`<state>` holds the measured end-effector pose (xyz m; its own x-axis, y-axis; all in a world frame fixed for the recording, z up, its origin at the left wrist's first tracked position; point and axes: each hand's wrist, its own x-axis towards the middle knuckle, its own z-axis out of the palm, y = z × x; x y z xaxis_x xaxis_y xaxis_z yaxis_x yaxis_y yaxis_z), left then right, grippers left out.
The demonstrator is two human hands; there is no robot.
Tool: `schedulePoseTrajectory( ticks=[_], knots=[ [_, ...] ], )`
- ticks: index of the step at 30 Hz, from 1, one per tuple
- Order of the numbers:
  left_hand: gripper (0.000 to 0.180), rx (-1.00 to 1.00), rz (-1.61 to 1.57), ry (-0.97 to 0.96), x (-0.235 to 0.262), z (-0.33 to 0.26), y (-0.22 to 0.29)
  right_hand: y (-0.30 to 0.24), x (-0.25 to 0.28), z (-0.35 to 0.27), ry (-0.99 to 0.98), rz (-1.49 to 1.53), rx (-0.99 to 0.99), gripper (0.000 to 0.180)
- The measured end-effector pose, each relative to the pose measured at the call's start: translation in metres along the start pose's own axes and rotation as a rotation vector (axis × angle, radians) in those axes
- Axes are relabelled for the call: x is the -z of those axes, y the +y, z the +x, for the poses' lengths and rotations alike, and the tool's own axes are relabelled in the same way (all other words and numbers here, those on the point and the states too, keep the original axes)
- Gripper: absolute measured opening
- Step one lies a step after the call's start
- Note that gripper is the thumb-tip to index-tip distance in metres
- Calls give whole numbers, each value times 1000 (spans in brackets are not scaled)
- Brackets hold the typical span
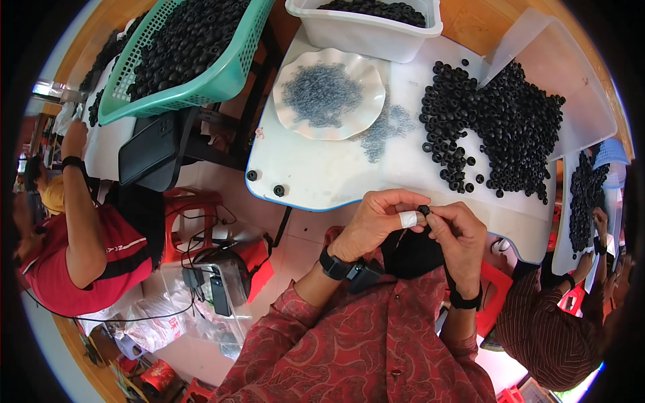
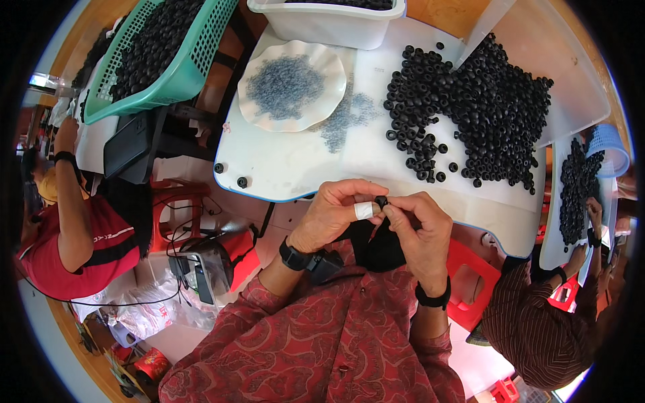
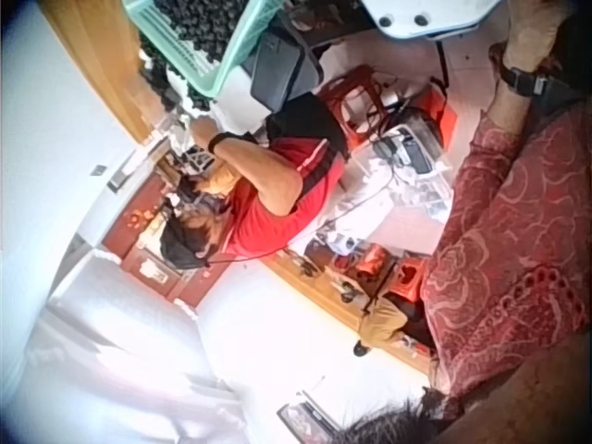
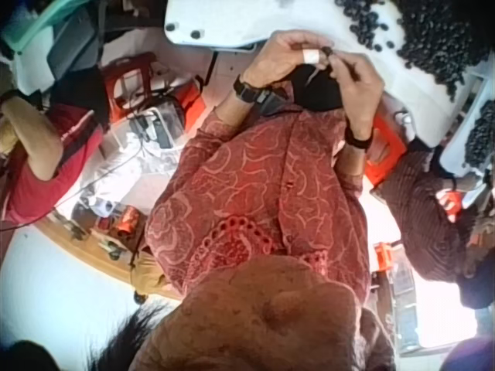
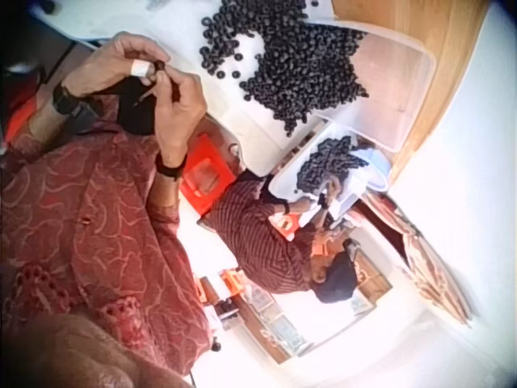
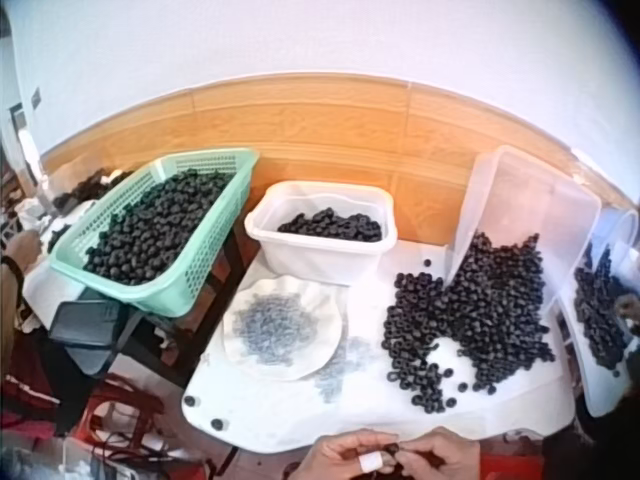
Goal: Sorting and inspecting small black rubber or plastic components on a table.
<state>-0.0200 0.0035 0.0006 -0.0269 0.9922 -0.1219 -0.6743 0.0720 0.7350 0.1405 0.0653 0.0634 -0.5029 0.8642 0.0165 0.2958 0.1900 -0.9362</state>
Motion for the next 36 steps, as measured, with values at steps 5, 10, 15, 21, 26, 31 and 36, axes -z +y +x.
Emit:
schedulePoseTrajectory(
  ticks=[5,10,15,21,26,31,36],
  knots=[
    [27,-1,-75,-24,0,0,1,-5,-2,1,-11,98,-134,9],
    [29,5,-158,-24,1,0,-1,-9,-4,1,-10,131,-122,10],
    [31,-15,-272,-42,-2,-1,-2,-8,-5,1,11,94,-72,13],
    [31,-11,-307,-54,0,-1,-7,-6,-6,0,18,126,-63,13],
    [31,-27,-279,-42,-1,-1,-8,-8,-8,-1,33,124,-76,11],
    [30,-36,-114,-11,-2,-2,-6,-13,-9,-2,34,172,-150,7],
    [29,-53,-61,-25,-3,-5,-3,-11,-7,-2,23,173,-188,6]
  ],
)
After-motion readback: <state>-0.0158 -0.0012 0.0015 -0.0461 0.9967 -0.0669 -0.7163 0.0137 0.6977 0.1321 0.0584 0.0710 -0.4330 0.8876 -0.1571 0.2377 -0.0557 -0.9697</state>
